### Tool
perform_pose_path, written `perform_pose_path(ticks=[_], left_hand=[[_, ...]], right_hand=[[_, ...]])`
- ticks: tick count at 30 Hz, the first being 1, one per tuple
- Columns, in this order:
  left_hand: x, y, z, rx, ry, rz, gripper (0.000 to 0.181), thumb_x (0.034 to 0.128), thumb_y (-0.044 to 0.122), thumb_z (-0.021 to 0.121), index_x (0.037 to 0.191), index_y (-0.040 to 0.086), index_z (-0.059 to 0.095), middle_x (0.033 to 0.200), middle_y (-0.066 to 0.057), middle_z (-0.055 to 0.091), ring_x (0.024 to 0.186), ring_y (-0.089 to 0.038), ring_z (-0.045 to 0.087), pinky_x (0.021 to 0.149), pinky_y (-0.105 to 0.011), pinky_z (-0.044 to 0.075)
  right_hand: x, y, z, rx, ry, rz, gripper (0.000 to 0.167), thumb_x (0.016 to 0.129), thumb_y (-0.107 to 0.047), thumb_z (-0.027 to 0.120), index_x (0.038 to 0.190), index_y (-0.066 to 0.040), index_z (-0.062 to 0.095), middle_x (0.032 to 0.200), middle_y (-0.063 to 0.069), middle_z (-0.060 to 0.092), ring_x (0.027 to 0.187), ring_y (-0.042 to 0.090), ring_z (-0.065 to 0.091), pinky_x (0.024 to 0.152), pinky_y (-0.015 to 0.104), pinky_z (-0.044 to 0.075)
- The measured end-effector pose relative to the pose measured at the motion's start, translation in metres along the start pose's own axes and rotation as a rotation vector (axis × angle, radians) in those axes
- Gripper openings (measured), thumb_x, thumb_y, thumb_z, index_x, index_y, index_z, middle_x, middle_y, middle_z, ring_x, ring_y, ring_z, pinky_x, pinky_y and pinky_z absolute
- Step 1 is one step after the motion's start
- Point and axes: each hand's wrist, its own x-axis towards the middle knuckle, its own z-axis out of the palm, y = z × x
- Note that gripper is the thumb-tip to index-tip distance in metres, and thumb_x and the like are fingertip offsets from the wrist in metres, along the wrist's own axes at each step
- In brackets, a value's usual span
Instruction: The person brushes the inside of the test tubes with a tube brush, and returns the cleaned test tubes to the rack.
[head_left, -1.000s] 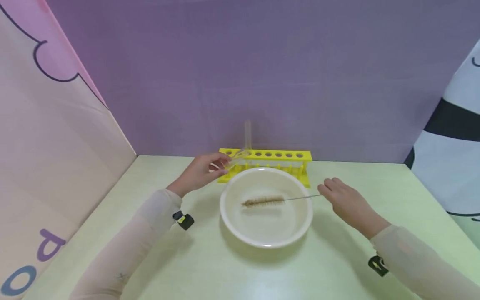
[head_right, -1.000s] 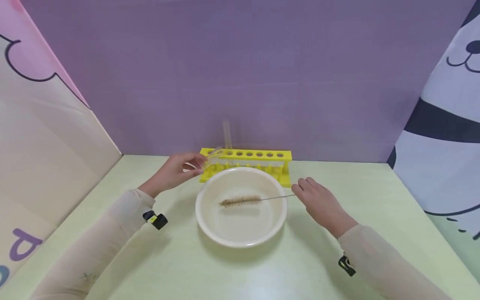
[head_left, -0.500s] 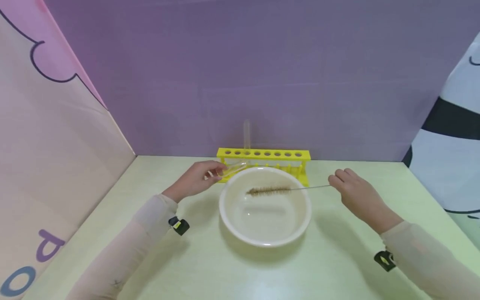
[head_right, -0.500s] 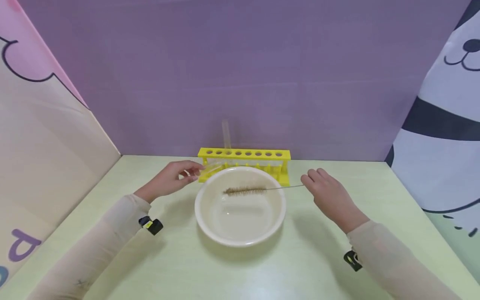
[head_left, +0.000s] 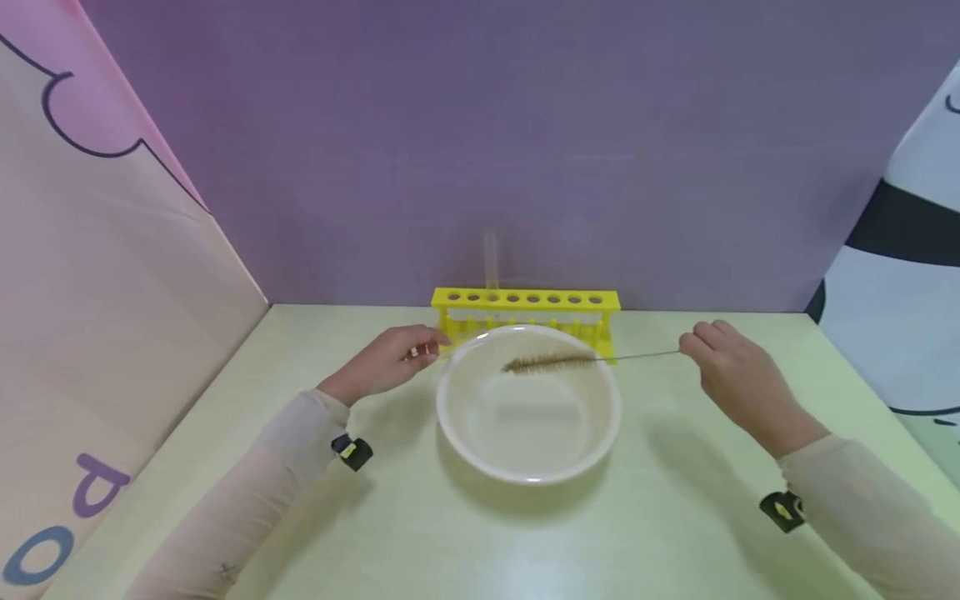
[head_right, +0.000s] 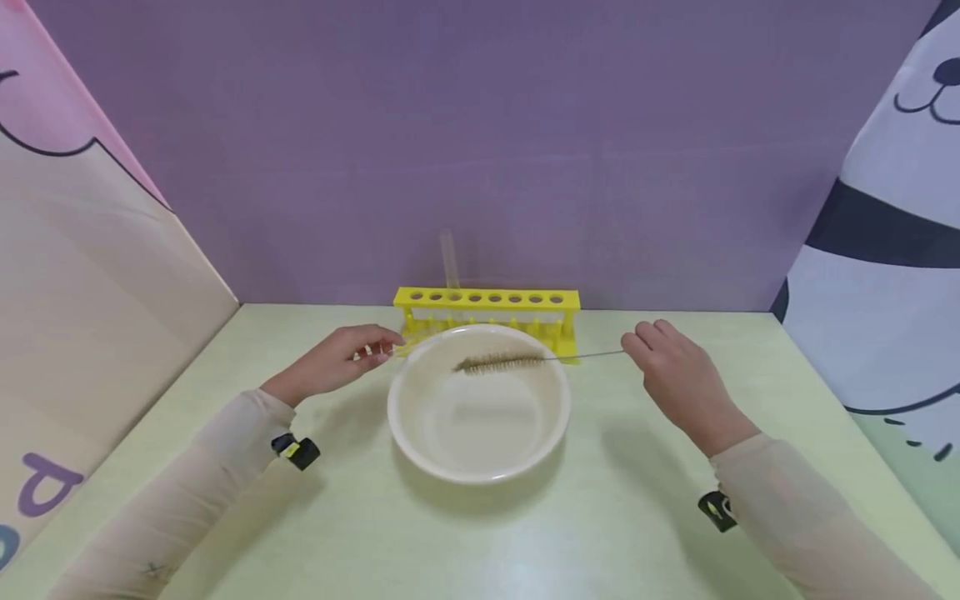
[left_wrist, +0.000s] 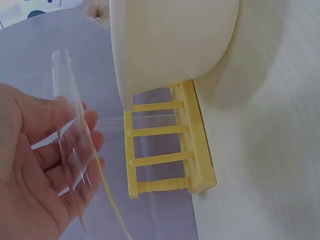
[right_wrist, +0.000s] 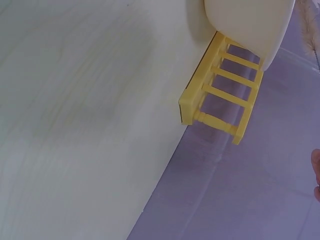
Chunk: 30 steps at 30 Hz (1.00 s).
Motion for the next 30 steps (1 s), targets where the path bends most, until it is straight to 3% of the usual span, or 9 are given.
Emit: perform_pose_path(ticks=[30], left_hand=[[0.0024, 0.0077, 0.0047, -0.019, -0.133, 0.008, 0.025, 0.0945, 0.009, 0.055, 0.119, 0.008, 0.062, 0.099, 0.000, 0.064, 0.090, -0.014, 0.057, 0.077, -0.030, 0.048]], right_hand=[[0.0005, 0.0019, 0.0017, -0.006, 0.207, 0.015, 0.028, 0.061, 0.025, 0.047, 0.080, 0.006, 0.056, 0.073, 0.016, 0.053, 0.064, 0.032, 0.048, 0.053, 0.040, 0.041]])
